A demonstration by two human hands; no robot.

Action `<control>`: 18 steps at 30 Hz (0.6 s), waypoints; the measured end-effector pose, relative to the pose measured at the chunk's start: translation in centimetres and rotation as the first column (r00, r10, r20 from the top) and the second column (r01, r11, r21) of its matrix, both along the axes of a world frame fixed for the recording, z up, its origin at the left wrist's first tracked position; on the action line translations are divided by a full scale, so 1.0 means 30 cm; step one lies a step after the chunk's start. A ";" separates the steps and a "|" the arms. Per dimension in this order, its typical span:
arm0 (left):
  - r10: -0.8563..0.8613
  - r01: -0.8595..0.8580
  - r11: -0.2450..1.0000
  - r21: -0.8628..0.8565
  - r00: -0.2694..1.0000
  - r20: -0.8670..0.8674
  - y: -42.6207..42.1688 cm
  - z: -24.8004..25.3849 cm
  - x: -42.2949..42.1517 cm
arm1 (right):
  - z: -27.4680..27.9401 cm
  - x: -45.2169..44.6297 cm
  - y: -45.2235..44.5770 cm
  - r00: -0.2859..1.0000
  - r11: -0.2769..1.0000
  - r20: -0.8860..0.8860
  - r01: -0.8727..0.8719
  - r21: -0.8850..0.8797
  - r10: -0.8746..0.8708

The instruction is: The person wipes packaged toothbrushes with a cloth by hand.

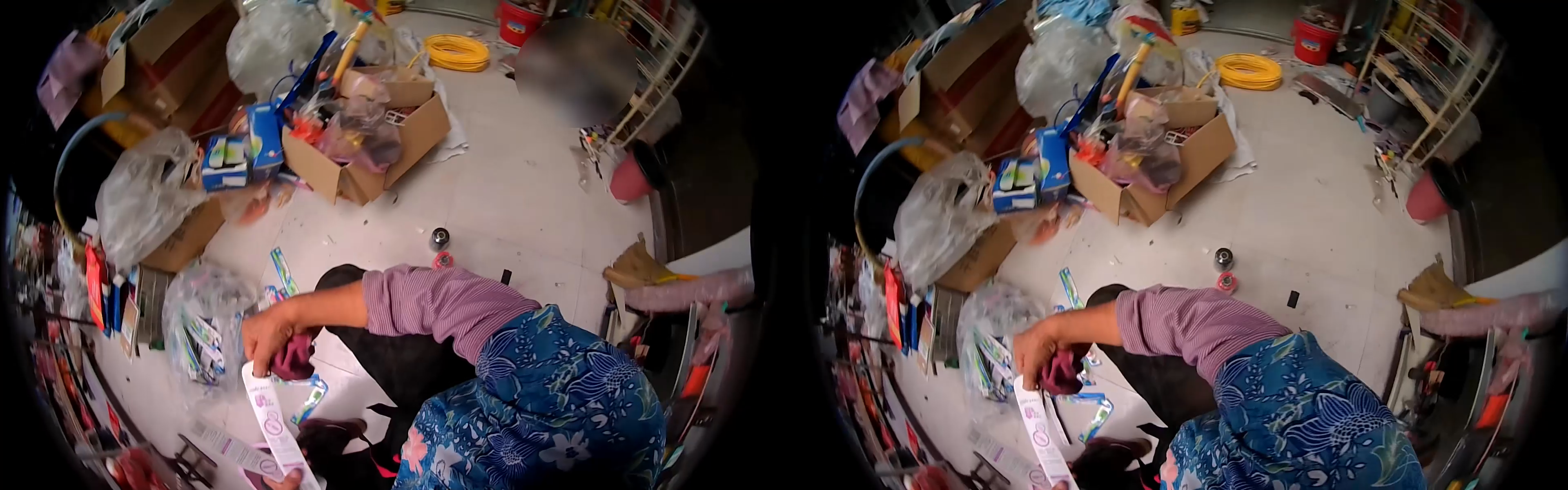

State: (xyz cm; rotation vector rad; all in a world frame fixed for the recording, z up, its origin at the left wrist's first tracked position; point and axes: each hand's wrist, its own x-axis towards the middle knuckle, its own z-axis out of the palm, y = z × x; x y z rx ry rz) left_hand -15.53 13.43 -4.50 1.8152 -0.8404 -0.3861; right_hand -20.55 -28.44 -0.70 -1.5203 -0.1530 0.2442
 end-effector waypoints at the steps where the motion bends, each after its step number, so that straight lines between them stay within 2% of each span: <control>1: 0.183 -0.185 0.982 -0.049 0.983 -0.027 -0.025 0.006 -0.011 | 0.018 -0.018 0.003 0.999 0.992 -0.001 0.045 0.118 -0.045; 2: 0.356 -0.362 0.926 -0.104 0.932 -0.066 -0.032 -0.004 -0.012 | 0.030 -0.036 0.030 0.997 0.972 -0.007 0.083 0.222 -0.083; 3: 0.443 -0.469 0.873 -0.133 0.877 -0.184 -0.091 0.012 -0.025 | 0.060 -0.050 0.039 0.984 0.946 -0.034 0.180 0.268 -0.177; 4: 0.481 -0.535 0.832 -0.148 0.828 -0.289 -0.174 0.028 -0.042 | 0.059 -0.046 0.044 0.982 0.945 -0.034 0.186 0.268 -0.184; 6: 0.488 -0.590 0.791 -0.162 0.769 -0.414 -0.290 0.038 -0.074 | 0.074 -0.034 0.056 0.893 0.679 -0.101 0.402 0.615 -0.438; 8: 0.472 -0.604 0.778 -0.172 0.743 -0.474 -0.368 0.042 -0.093 | 0.095 -0.043 0.095 0.771 0.578 -0.168 0.585 0.569 -0.614; 10: 0.451 -0.609 0.770 -0.189 0.729 -0.515 -0.429 0.047 -0.110 | 0.084 -0.050 0.174 0.681 0.426 -0.271 0.668 0.610 -0.680; 11: 0.442 -0.612 0.765 -0.201 0.725 -0.528 -0.455 0.051 -0.119 | 0.061 -0.045 0.221 0.680 0.384 -0.303 0.663 0.643 -0.668; 13: 0.407 -0.607 0.758 -0.240 0.727 -0.552 -0.503 0.055 -0.138 | 0.088 -0.117 0.293 0.752 0.388 -0.297 0.585 0.712 -0.588; 14: 0.387 -0.601 0.752 -0.271 0.735 -0.557 -0.521 0.063 -0.148 | 0.030 -0.103 0.357 0.754 0.409 -0.275 0.580 0.704 -0.597; 15: 0.344 -0.571 0.781 -0.253 0.731 -0.590 -0.511 0.039 -0.134 | -0.031 -0.083 0.421 0.717 0.468 -0.229 0.627 0.622 -0.658; 16: 0.302 -0.539 0.809 -0.235 0.723 -0.621 -0.502 0.015 -0.120 | 0.003 -0.141 0.450 0.743 0.465 -0.256 0.608 0.643 -0.618; 17: 0.412 -0.556 0.826 -0.094 0.709 -0.573 -0.468 -0.009 -0.098 | -0.029 -0.154 0.483 0.774 0.536 -0.235 0.590 0.605 -0.587; 18: 0.437 -0.571 0.817 -0.080 0.704 -0.560 -0.464 0.003 -0.110 | -0.036 -0.171 0.502 0.804 0.603 -0.216 0.566 0.563 -0.554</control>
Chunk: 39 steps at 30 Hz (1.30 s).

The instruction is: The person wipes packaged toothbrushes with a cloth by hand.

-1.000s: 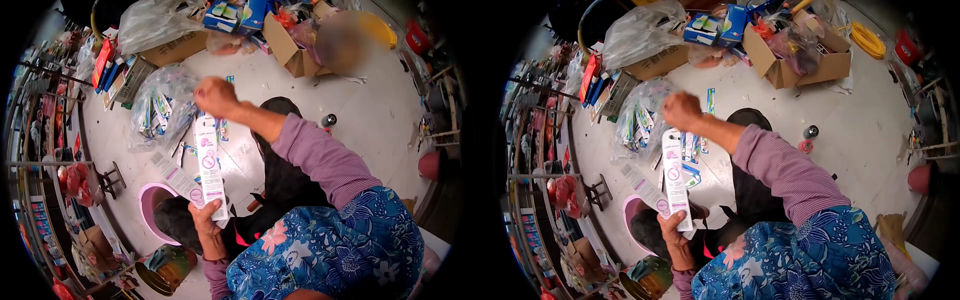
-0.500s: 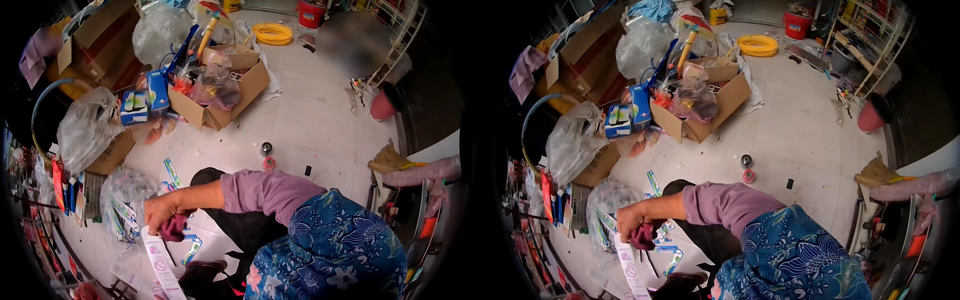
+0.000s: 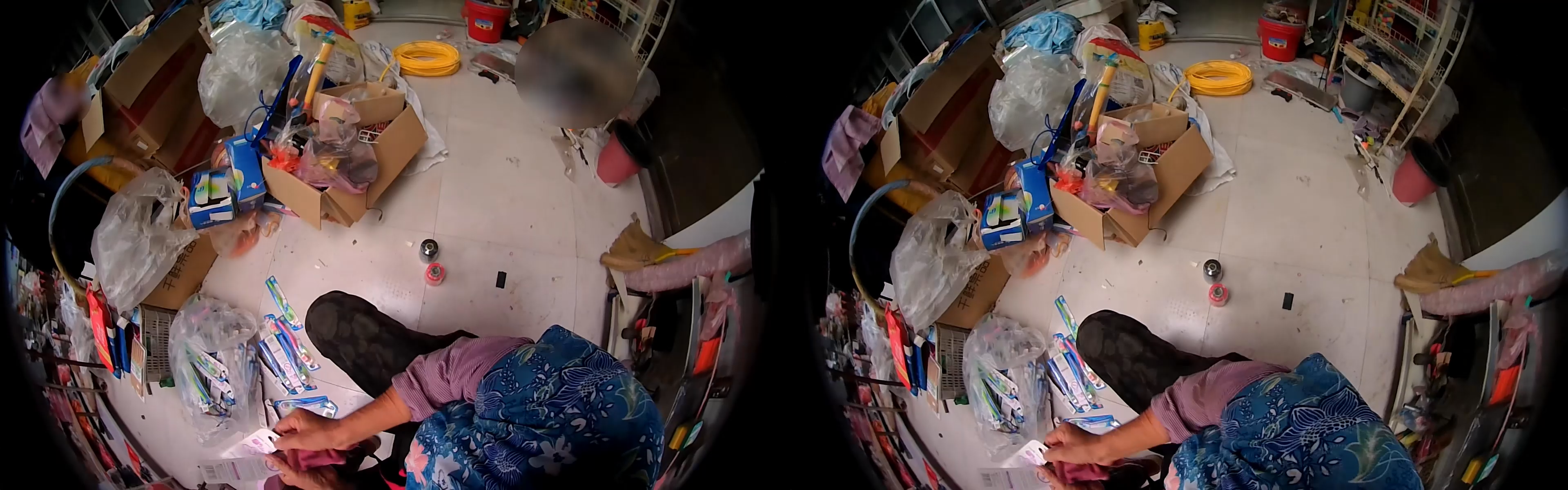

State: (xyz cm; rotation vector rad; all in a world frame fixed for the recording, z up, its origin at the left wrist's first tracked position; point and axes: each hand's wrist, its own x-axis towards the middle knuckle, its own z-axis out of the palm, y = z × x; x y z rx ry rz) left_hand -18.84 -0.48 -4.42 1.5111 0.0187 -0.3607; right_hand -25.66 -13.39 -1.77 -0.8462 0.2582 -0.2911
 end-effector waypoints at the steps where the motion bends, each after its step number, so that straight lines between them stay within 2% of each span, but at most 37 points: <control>1: 0.009 -0.009 1.000 0.002 1.000 0.010 -0.007 0.009 -0.013 | -0.003 -0.017 0.016 1.000 1.000 0.020 0.010 -0.021 -0.009; 4: 0.031 -0.030 0.999 -0.013 0.999 0.016 -0.007 0.034 -0.036 | -0.018 -0.037 0.042 0.999 0.998 0.024 -0.035 -0.054 0.036; 6: 0.041 -0.041 0.999 -0.019 0.999 0.011 -0.004 0.041 -0.039 | -0.039 -0.027 0.055 0.992 0.928 -0.079 -0.121 -0.352 0.100; 7: 0.044 -0.044 0.999 -0.021 0.999 0.009 0.001 0.042 -0.038 | -0.036 -0.033 0.061 0.994 0.903 -0.077 -0.103 -0.417 0.078; 12: 0.065 -0.065 0.997 -0.042 0.998 -0.005 0.018 0.052 -0.043 | -0.012 -0.076 0.068 0.982 0.895 -0.073 -0.191 -0.404 0.176; 14: 0.072 -0.072 0.996 -0.051 0.997 -0.012 0.026 0.053 -0.048 | 0.014 -0.098 0.064 0.939 0.794 -0.182 -0.345 -0.501 0.294; 15: 0.074 -0.075 0.996 -0.056 0.997 -0.015 0.032 0.057 -0.048 | 0.002 -0.093 0.080 0.958 0.760 -0.171 -0.287 -0.583 0.231; 16: 0.078 -0.080 0.995 -0.066 0.997 -0.019 0.037 0.058 -0.051 | -0.011 -0.091 0.088 0.957 0.760 -0.170 -0.291 -0.582 0.236; 19: 0.084 -0.089 0.988 -0.125 0.996 -0.040 0.049 0.078 -0.057 | 0.034 -0.124 0.004 0.880 0.793 -0.143 -0.471 -0.387 0.453; 20: 0.080 -0.087 0.981 -0.173 0.996 -0.049 0.050 0.092 -0.060 | -0.074 -0.072 0.041 0.920 0.864 -0.042 -0.381 -0.330 0.390; 21: 0.075 -0.097 0.980 -0.174 0.988 -0.132 0.135 0.021 0.011 | -0.070 -0.069 0.009 0.945 0.919 -0.055 -0.326 -0.223 0.322; 22: 0.071 -0.110 0.978 -0.175 0.974 -0.214 0.221 -0.049 0.081 | -0.096 -0.045 -0.023 0.968 0.945 -0.107 -0.247 -0.215 0.229; 23: -0.032 0.076 0.988 -0.138 0.954 0.298 0.269 -0.122 0.038 | -0.115 -0.016 -0.055 0.982 0.985 -0.089 -0.165 0.042 0.168; 24: 0.003 0.012 0.985 -0.172 0.997 0.083 0.198 -0.027 0.007 | -0.105 0.004 -0.099 0.994 0.980 -0.012 -0.102 0.173 0.105; 25: 0.052 -0.079 0.976 -0.201 0.989 -0.138 0.127 0.070 -0.025 | -0.013 -0.013 -0.146 0.995 0.961 0.072 -0.088 0.262 0.072; 26: -0.042 -0.028 0.961 -0.273 0.968 -0.248 0.146 0.056 -0.008 | 0.020 -0.012 -0.169 0.995 0.994 0.102 -0.029 0.101 0.019; 27: -0.001 -0.082 0.959 -0.273 0.957 -0.292 0.099 0.099 -0.051 | 0.093 -0.041 -0.184 0.988 0.998 0.149 -0.023 -0.055 0.031; 28: -0.118 0.001 0.943 -0.332 0.936 -0.333 0.101 0.085 -0.047 | 0.147 -0.068 -0.182 0.977 0.980 0.207 0.002 -0.200 0.041; 29: -0.099 0.016 0.956 -0.292 0.957 -0.273 0.117 0.031 -0.048 | 0.150 -0.073 -0.157 0.938 0.845 0.346 0.175 -0.506 0.013; 30: -0.118 -0.008 0.925 -0.379 0.944 -0.309 0.104 0.029 -0.047 | 0.147 -0.076 -0.136 0.871 0.589 0.491 0.387 -0.709 0.020; 31: -0.189 0.064 0.896 -0.440 0.950 -0.248 0.070 0.025 -0.070 | 0.140 -0.085 -0.093 0.855 0.564 0.504 0.357 -0.745 0.124; 32: -0.183 -0.041 0.825 -0.563 0.924 -0.335 0.035 0.068 -0.128 | 0.116 -0.087 -0.058 0.832 0.438 0.521 0.402 -0.804 0.193; 34: -0.203 0.054 0.893 -0.447 0.935 -0.292 0.015 0.052 -0.142 | 0.051 -0.035 -0.073 0.760 0.206 0.594 0.558 -0.804 0.264; 35: -0.204 0.054 0.892 -0.449 0.934 -0.294 0.012 0.062 -0.155 | 0.027 0.001 -0.089 0.783 0.216 0.581 0.541 -0.813 0.224; 36: -0.268 0.159 0.914 -0.373 0.928 -0.260 -0.002 0.102 -0.174 | 0.016 0.051 -0.119 0.804 0.227 0.565 0.524 -0.821 0.187; 37: -0.329 0.258 0.923 -0.286 0.914 -0.236 -0.012 0.123 -0.195 | 0.012 0.112 -0.165 0.808 0.162 0.578 0.559 -0.813 0.114; 39: -0.327 0.239 0.921 -0.307 0.904 -0.276 -0.021 0.109 -0.226 | 0.002 0.236 -0.282 0.816 0.082 0.579 0.577 -0.813 -0.003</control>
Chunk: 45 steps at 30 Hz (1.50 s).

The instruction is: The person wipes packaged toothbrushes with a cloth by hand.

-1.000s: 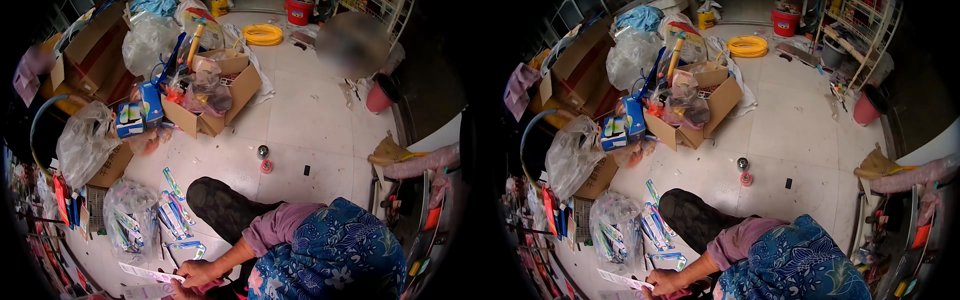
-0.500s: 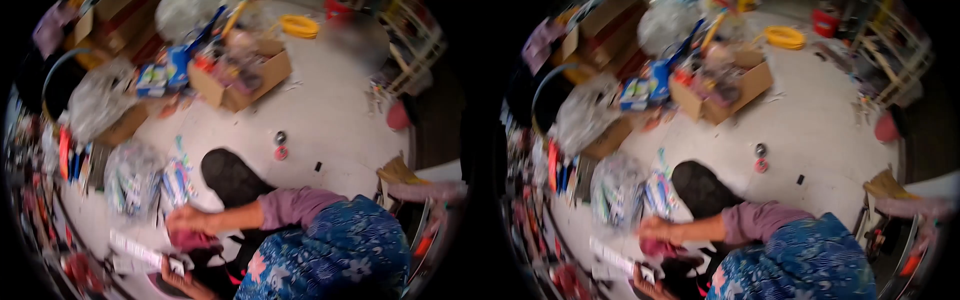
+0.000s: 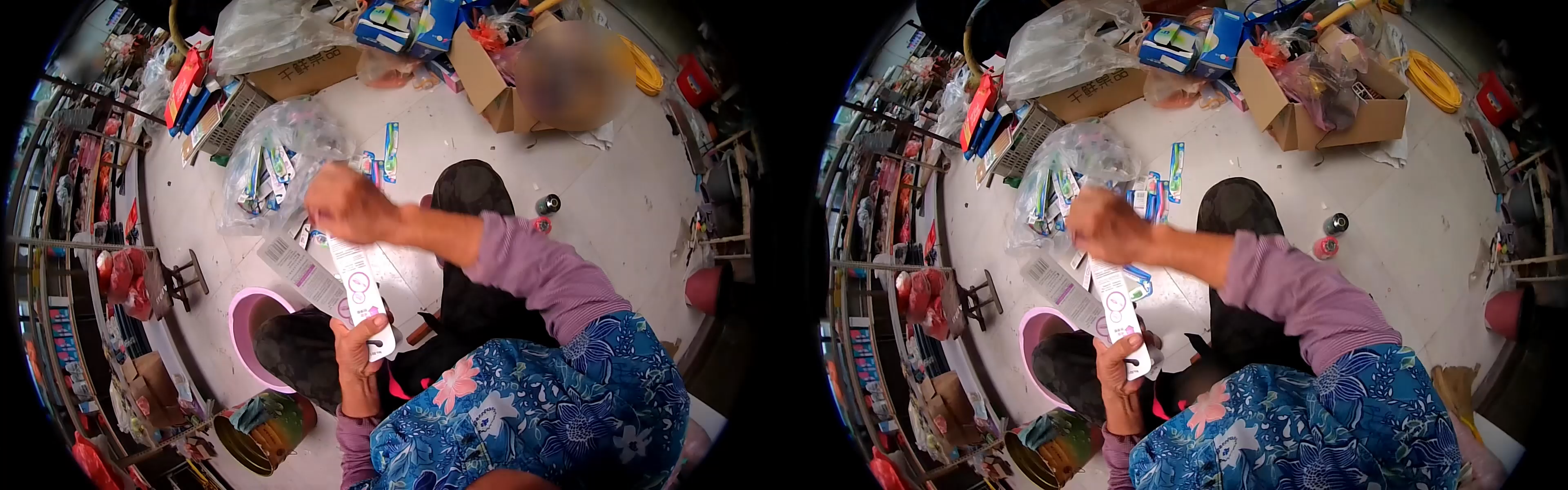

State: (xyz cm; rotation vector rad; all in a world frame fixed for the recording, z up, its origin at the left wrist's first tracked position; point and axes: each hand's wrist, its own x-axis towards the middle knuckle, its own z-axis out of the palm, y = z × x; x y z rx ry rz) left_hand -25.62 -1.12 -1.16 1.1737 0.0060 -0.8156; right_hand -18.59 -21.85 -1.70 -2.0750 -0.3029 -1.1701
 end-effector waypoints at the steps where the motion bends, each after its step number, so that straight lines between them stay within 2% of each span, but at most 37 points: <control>1: -0.018 0.019 1.000 -0.021 1.000 0.008 -0.001 -0.009 -0.004 | 0.006 0.032 -0.040 0.999 0.999 -0.018 0.044 0.009 -0.044; 4: -0.018 0.018 1.000 0.002 1.000 0.019 0.012 -0.024 0.029 | 0.026 0.013 0.029 1.000 1.000 -0.005 0.002 -0.007 -0.002; 7: 0.055 -0.063 0.993 0.102 0.995 0.082 0.018 -0.013 0.040 | 0.067 -0.150 0.175 0.995 0.993 -0.048 -0.087 -0.079 0.083; 8: 0.053 -0.061 0.995 0.074 0.994 0.100 0.019 -0.010 0.029 | 0.062 -0.151 0.159 0.986 0.988 -0.087 -0.147 -0.057 0.142; 9: 0.045 -0.050 0.998 0.047 0.993 0.110 0.024 -0.007 0.011 | 0.012 -0.121 0.153 0.987 0.991 -0.085 -0.134 0.023 0.136; 10: -0.023 0.014 0.992 0.122 0.997 0.074 0.037 0.003 0.010 | -0.027 -0.080 0.131 0.992 0.994 -0.072 -0.108 -0.004 0.107; 11: -0.009 -0.001 0.978 0.207 0.999 0.052 0.036 0.012 0.001 | -0.061 -0.042 0.082 0.997 0.997 -0.062 -0.047 -0.054 0.044; 12: 0.051 -0.068 0.976 0.206 0.995 0.085 0.039 -0.026 -0.001 | -0.099 0.005 0.034 0.996 0.994 -0.082 -0.026 -0.110 0.017; 13: 0.040 -0.063 0.970 0.233 0.994 0.100 0.025 0.006 -0.012 | -0.112 0.039 -0.016 0.991 0.973 -0.078 0.089 -0.213 -0.108; 14: -0.005 -0.030 0.975 0.220 0.988 0.156 0.045 -0.032 -0.001 | -0.126 0.077 -0.056 0.971 0.970 -0.153 0.154 -0.186 -0.183; 15: -0.009 -0.031 0.978 0.206 0.981 0.193 0.050 -0.047 -0.005 | -0.109 0.080 -0.103 0.943 0.977 -0.259 0.215 -0.005 -0.209; 16: -0.132 0.119 0.990 0.071 0.966 0.223 0.081 -0.060 0.011 | -0.100 0.089 -0.128 0.899 0.940 -0.358 0.315 0.127 -0.253; 17: 0.023 -0.018 0.999 -0.040 0.993 0.119 0.071 -0.084 0.027 | -0.078 0.091 -0.147 0.883 0.868 -0.315 0.431 0.246 -0.348; 18: -0.004 0.009 0.999 -0.050 0.996 0.093 0.099 -0.071 0.048 | -0.051 0.081 -0.172 0.869 0.804 -0.386 0.457 0.381 -0.311; 19: 0.094 -0.146 0.973 0.176 0.957 0.275 0.130 -0.077 0.067 | -0.028 0.075 -0.184 0.860 0.720 -0.444 0.472 0.509 -0.250; 21: 0.161 -0.170 0.984 0.051 0.976 0.145 0.154 -0.089 0.124 | -0.018 0.024 -0.170 0.922 0.675 -0.385 0.308 0.671 -0.038; 22: 0.192 -0.209 0.973 0.094 0.967 0.166 0.149 -0.095 0.145 | -0.041 0.015 -0.142 0.936 0.662 -0.329 0.168 0.731 0.125; 23: 0.182 -0.197 0.978 0.071 0.968 0.170 0.152 -0.115 0.164 | -0.068 -0.003 -0.103 0.884 0.544 -0.272 0.024 0.839 0.381; 24: 0.161 -0.177 0.982 0.064 0.966 0.201 0.126 -0.096 0.151 | -0.094 -0.018 -0.046 0.843 0.415 -0.103 -0.151 0.897 0.528; 25: 0.144 -0.161 0.985 0.057 0.962 0.231 0.105 -0.079 0.134 | -0.159 -0.009 -0.004 0.751 0.416 -0.136 -0.198 0.888 0.646; 26: 0.126 -0.150 0.986 0.073 0.955 0.267 0.115 -0.126 0.151 | -0.140 -0.055 0.018 0.666 0.475 -0.260 -0.161 0.865 0.699; 27: 0.088 -0.180 0.963 0.202 0.914 0.397 0.093 -0.130 0.146 | -0.102 -0.109 0.051 0.593 0.323 -0.179 -0.146 0.935 0.785; 29: 0.030 -0.156 0.952 0.265 0.905 0.424 0.069 -0.133 0.125 | -0.064 -0.172 0.076 0.568 0.182 -0.060 -0.160 0.970 0.821; 30: -0.025 -0.137 0.935 0.327 0.894 0.448 0.061 -0.131 0.117 | -0.069 -0.171 0.075 0.570 0.181 -0.059 -0.160 0.970 0.820; 32: -0.022 -0.149 0.921 0.361 0.903 0.429 0.047 -0.120 0.110 | -0.080 -0.160 0.068 0.726 0.423 -0.156 -0.200 0.884 0.670; 33: -0.017 -0.161 0.905 0.394 0.911 0.411 0.033 -0.104 0.104 | -0.066 -0.160 0.052 0.728 0.423 -0.155 -0.200 0.884 0.668; 35: -0.033 -0.169 0.885 0.434 0.907 0.420 0.007 -0.059 0.079 | -0.038 -0.164 0.016 0.763 0.810 -0.512 -0.025 0.586 0.394; 36: -0.046 -0.180 0.861 0.475 0.903 0.426 -0.006 -0.030 0.062 | -0.028 -0.165 0.024 0.793 0.893 -0.565 0.061 0.446 0.228; 37: -0.060 -0.192 0.834 0.517 0.901 0.431 -0.012 -0.017 0.054 | -0.014 -0.171 0.034 0.793 0.892 -0.565 0.063 0.448 0.227; 38: -0.163 -0.097 0.824 0.558 0.903 0.397 0.001 -0.035 0.073 | -0.001 -0.183 0.047 0.786 0.909 -0.594 0.107 0.402 0.170; 39: -0.164 -0.096 0.823 0.559 0.903 0.396 -0.003 -0.032 0.068 | 0.001 -0.192 0.059 0.777 0.923 -0.620 0.149 0.355 0.113; 41: -0.287 -0.048 0.766 0.641 0.867 0.408 -0.040 0.008 0.047 | -0.008 -0.194 0.078 0.773 0.931 -0.623 0.128 0.341 0.122; 42: -0.260 -0.083 0.722 0.687 0.887 0.381 -0.042 0.005 0.046 | -0.012 -0.194 0.083 0.773 0.921 -0.618 0.121 0.371 0.147; 45: -0.219 -0.110 0.760 0.641 0.884 0.412 -0.042 -0.011 0.048 | -0.025 -0.187 0.088 0.765 0.897 -0.615 0.116 0.426 0.193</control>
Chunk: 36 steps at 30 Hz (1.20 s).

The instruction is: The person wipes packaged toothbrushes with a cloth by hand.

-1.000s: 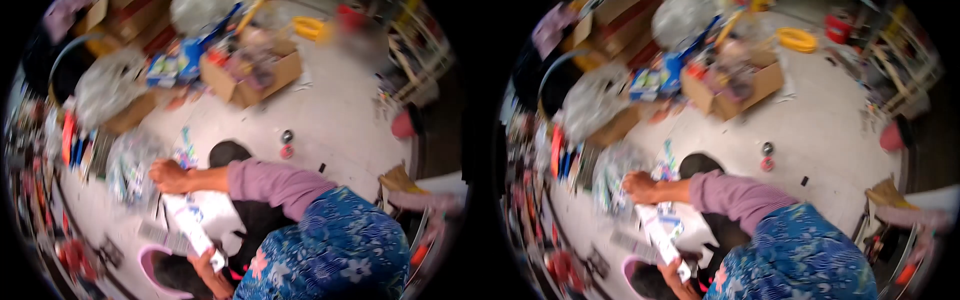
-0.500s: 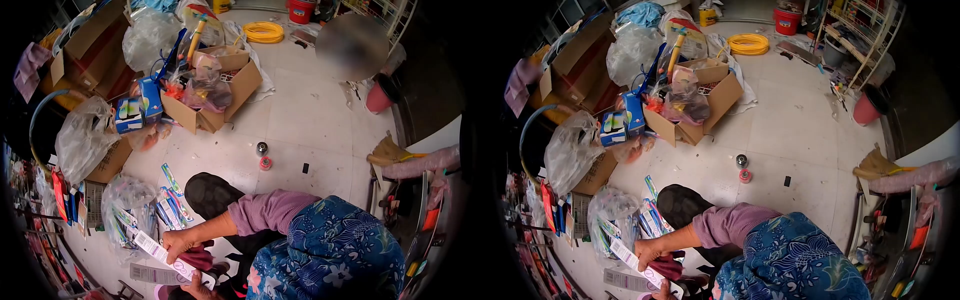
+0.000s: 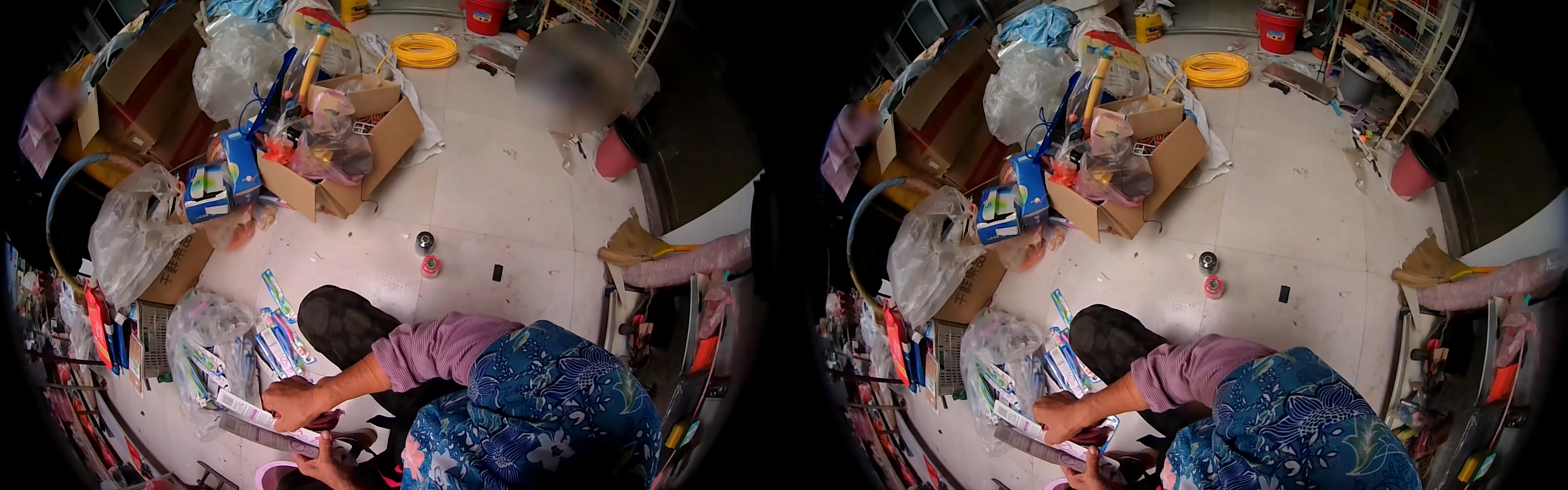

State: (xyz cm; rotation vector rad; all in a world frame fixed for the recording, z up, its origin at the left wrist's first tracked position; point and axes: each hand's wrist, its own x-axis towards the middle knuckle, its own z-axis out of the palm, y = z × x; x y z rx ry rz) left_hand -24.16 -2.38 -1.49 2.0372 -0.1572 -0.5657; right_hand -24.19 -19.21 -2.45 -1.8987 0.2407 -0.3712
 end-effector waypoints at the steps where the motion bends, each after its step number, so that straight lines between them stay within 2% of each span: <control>1: 0.002 -0.002 1.000 0.001 1.000 0.000 0.000 -0.003 -0.005 | 0.007 -0.005 -0.002 0.999 1.000 -0.038 0.018 -0.013 -0.018; 3: -0.096 0.062 0.993 0.099 0.918 0.386 -0.003 -0.007 -0.019 | 0.006 -0.002 0.006 0.997 0.999 -0.076 0.030 -0.026 -0.032; 4: -0.093 0.059 0.993 0.100 0.918 0.386 0.003 -0.045 -0.012 | -0.003 0.003 0.014 0.995 0.997 -0.074 0.069 -0.037 -0.072; 5: 0.004 0.036 0.991 -0.129 0.954 0.299 0.016 -0.117 0.003 | -0.008 0.006 0.020 0.991 0.993 -0.071 0.108 -0.049 -0.111; 6: 0.081 -0.010 0.938 -0.348 0.978 0.190 0.015 -0.153 0.008 | -0.007 0.004 0.024 0.992 0.993 -0.072 0.105 -0.048 -0.108; 8: 0.049 0.034 0.933 -0.358 0.974 0.220 0.048 -0.190 0.027 | -0.003 0.000 0.032 0.995 0.998 -0.094 0.041 0.046 -0.037; 10: -0.069 0.109 0.924 -0.365 0.990 0.122 0.040 -0.151 0.024 | -0.010 -0.001 0.037 0.996 0.997 -0.089 -0.015 0.074 0.022; 11: -0.082 0.136 0.874 -0.466 0.988 0.134 0.049 -0.181 0.038 | -0.013 -0.002 0.041 0.994 0.992 -0.082 -0.067 0.103 0.076; 12: -0.077 0.130 0.876 -0.465 0.988 0.133 0.056 -0.177 0.049 | -0.012 -0.005 0.039 0.993 0.992 -0.083 -0.073 0.105 0.082; 14: -0.158 0.030 0.808 -0.589 0.973 -0.167 0.068 -0.167 0.073 | -0.007 -0.007 0.029 0.982 0.981 -0.079 -0.160 0.114 0.170; 15: -0.027 -0.126 0.787 -0.604 0.971 -0.238 0.113 -0.241 0.103 | -0.026 0.007 0.029 0.991 0.983 -0.013 -0.130 0.131 0.133; 16: 0.006 -0.249 0.731 -0.636 0.933 -0.359 0.132 -0.258 0.117 | -0.027 0.019 0.026 0.991 0.983 -0.014 -0.133 0.130 0.136; 18: -0.058 -0.438 0.626 -0.645 0.799 -0.598 0.160 -0.248 0.135 | -0.028 0.036 0.011 0.977 0.948 0.208 -0.023 0.317 -0.046; 19: -0.174 -0.422 0.580 -0.697 0.771 -0.612 0.154 -0.228 0.138 | 0.019 0.019 0.003 0.966 0.935 0.240 0.001 0.355 -0.092; 20: -0.172 -0.424 0.580 -0.696 0.771 -0.613 0.142 -0.210 0.133 | 0.051 0.009 0.022 0.967 0.934 0.239 0.000 0.356 -0.092; 22: -0.227 -0.490 0.488 -0.723 0.728 -0.647 0.123 -0.171 0.114 | 0.109 -0.014 0.071 0.867 0.947 0.479 -0.027 0.319 -0.136; 23: -0.107 -0.296 0.593 -0.749 0.893 -0.438 0.161 -0.264 0.120 | 0.126 -0.041 0.082 0.841 0.973 0.540 -0.133 0.186 0.012; 24: -0.009 -0.114 0.715 -0.690 0.985 -0.172 0.227 -0.346 0.128 | 0.139 -0.059 0.093 0.778 0.992 0.616 -0.114 -0.059 0.126; 25: 0.274 -0.420 0.515 -0.747 0.907 -0.321 0.037 -0.181 -0.017 | 0.125 -0.067 0.103 0.735 0.972 0.653 -0.039 -0.231 0.184; 26: 0.044 -0.283 0.680 -0.676 0.937 -0.347 0.086 -0.167 -0.007 | 0.092 -0.067 0.111 0.687 0.923 0.682 0.042 -0.381 0.250; 27: -0.201 -0.056 0.796 -0.603 0.915 -0.350 0.136 -0.151 0.003 | 0.033 -0.041 0.107 0.745 0.913 0.637 0.094 -0.396 0.200; 28: -0.274 0.025 0.778 -0.628 0.912 -0.304 0.025 -0.026 -0.044 | -0.022 0.000 0.095 0.792 0.897 0.591 0.140 -0.419 0.152; 30: -0.261 -0.044 0.793 -0.607 0.876 -0.405 -0.010 0.010 -0.105 | -0.059 0.055 0.013 0.776 0.903 0.628 0.232 -0.362 0.053; 32: -0.323 -0.033 0.788 -0.615 0.828 -0.459 -0.021 0.036 -0.120 | -0.082 0.123 -0.089 0.785 0.855 0.619 0.329 -0.402 -0.010; 33: -0.323 -0.055 0.774 -0.630 0.822 -0.469 -0.028 0.047 -0.129 | -0.080 0.160 -0.142 0.772 0.836 0.625 0.417 -0.358 -0.117; 34: -0.339 -0.068 0.748 -0.660 0.816 -0.468 -0.025 0.045 -0.123 | -0.077 0.189 -0.175 0.785 0.826 0.540 0.499 -0.261 -0.303; 35: -0.343 -0.097 0.719 -0.688 0.812 -0.472 -0.026 0.044 -0.110 | -0.058 0.205 -0.195 0.772 0.799 0.478 0.563 -0.212 -0.418; 36: -0.349 -0.126 0.685 -0.718 0.808 -0.475 -0.022 0.040 -0.095 | -0.029 0.194 -0.187 0.734 0.802 0.559 0.567 -0.190 -0.386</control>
